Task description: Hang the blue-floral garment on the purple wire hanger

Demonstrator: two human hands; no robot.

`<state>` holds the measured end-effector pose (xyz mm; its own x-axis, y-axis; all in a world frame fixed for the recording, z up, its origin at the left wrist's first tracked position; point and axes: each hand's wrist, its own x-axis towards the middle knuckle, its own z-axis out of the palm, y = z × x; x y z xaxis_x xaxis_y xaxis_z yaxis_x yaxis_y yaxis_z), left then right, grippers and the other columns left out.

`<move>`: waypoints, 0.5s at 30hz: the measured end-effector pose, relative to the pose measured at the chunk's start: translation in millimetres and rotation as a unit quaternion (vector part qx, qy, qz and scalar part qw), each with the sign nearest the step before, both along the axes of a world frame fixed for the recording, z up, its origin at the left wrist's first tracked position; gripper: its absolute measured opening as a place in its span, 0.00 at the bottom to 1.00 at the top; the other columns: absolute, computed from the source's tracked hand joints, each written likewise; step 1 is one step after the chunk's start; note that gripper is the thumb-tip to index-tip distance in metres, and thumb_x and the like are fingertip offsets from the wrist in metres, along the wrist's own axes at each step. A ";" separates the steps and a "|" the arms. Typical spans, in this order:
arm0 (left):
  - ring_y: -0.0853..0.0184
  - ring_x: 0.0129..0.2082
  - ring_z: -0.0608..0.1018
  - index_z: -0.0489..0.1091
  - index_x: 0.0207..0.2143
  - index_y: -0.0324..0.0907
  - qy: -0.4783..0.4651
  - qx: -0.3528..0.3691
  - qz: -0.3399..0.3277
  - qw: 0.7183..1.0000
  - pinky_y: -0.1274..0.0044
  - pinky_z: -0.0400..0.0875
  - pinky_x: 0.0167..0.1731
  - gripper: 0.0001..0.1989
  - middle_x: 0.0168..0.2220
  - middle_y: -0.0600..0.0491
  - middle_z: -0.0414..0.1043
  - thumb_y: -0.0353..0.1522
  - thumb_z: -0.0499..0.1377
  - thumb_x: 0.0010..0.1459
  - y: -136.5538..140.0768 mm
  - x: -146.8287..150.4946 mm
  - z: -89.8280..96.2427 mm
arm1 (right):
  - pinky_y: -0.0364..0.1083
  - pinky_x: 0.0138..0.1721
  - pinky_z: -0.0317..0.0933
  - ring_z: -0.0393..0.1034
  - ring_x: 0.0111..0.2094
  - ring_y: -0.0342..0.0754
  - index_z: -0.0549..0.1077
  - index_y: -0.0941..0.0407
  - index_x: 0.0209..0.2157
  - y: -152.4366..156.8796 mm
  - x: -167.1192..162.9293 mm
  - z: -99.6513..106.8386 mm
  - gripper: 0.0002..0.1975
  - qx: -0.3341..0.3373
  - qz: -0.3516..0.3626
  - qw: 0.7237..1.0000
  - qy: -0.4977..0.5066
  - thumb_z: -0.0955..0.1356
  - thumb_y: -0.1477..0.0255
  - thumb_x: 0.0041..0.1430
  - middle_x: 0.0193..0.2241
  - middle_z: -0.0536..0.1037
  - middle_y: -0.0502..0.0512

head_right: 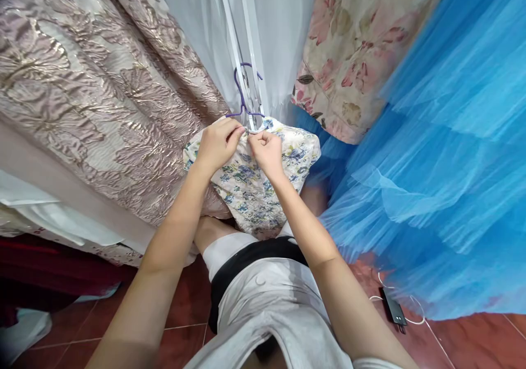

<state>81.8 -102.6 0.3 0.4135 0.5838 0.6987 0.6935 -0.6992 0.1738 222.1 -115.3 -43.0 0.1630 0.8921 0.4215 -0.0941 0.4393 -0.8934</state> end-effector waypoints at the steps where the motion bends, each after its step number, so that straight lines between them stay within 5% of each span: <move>1: 0.61 0.43 0.76 0.72 0.37 0.40 -0.014 0.009 -0.001 1.000 0.68 0.69 0.50 0.16 0.37 0.49 0.73 0.40 0.51 0.72 1.9 1.0 0.2 | 0.41 0.22 0.50 0.54 0.18 0.39 0.66 0.55 0.20 0.0 -2.6 -4.4 0.15 -0.010 -0.005 1.000 -0.004 0.69 0.68 0.59 0.14 0.65 0.45; 5: 0.64 0.43 0.75 0.70 0.36 0.39 -0.120 0.061 0.017 0.991 0.71 0.68 0.49 0.14 0.36 0.52 0.71 0.39 0.54 0.71 8.4 -16.6 13.5 | 0.41 0.22 0.48 0.54 0.17 0.39 0.64 0.55 0.18 -14.7 -6.8 -33.0 0.13 -0.058 0.003 0.998 -0.019 0.67 0.72 0.54 0.14 0.64 0.45; 9: 0.69 0.38 0.73 0.67 0.35 0.39 -0.188 0.081 0.080 0.976 0.76 0.67 0.44 0.17 0.32 0.55 0.67 0.42 0.54 0.72 34.1 -82.5 25.1 | 0.41 0.21 0.47 0.53 0.16 0.39 0.64 0.54 0.19 -50.4 4.0 -59.8 0.10 -0.093 0.026 0.995 -0.033 0.67 0.71 0.50 0.13 0.62 0.43; 12: 0.73 0.31 0.68 0.63 0.30 0.40 -0.241 0.046 0.108 0.963 0.80 0.65 0.36 0.23 0.27 0.58 0.62 0.48 0.51 0.71 53.1 -135.2 1.4 | 0.41 0.22 0.48 0.55 0.17 0.39 0.65 0.54 0.20 -75.4 12.6 -70.4 0.08 -0.094 0.042 0.994 -0.046 0.67 0.70 0.49 0.14 0.63 0.43; 15: 0.72 0.28 0.64 0.60 0.28 0.42 -0.307 -0.023 0.139 0.941 0.79 0.63 0.31 0.23 0.25 0.59 0.58 0.47 0.50 0.71 52.7 -155.0 -48.9 | 0.41 0.23 0.50 0.56 0.18 0.40 0.64 0.54 0.19 -86.4 14.1 -81.3 0.08 -0.106 0.054 0.991 -0.069 0.67 0.70 0.48 0.14 0.63 0.44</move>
<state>-73.2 -49.9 -48.6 -0.2328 0.6452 0.7277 0.6079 -0.4876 0.6267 236.2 -201.7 -124.4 0.0157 0.9718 0.2351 -0.0006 0.2351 -0.9720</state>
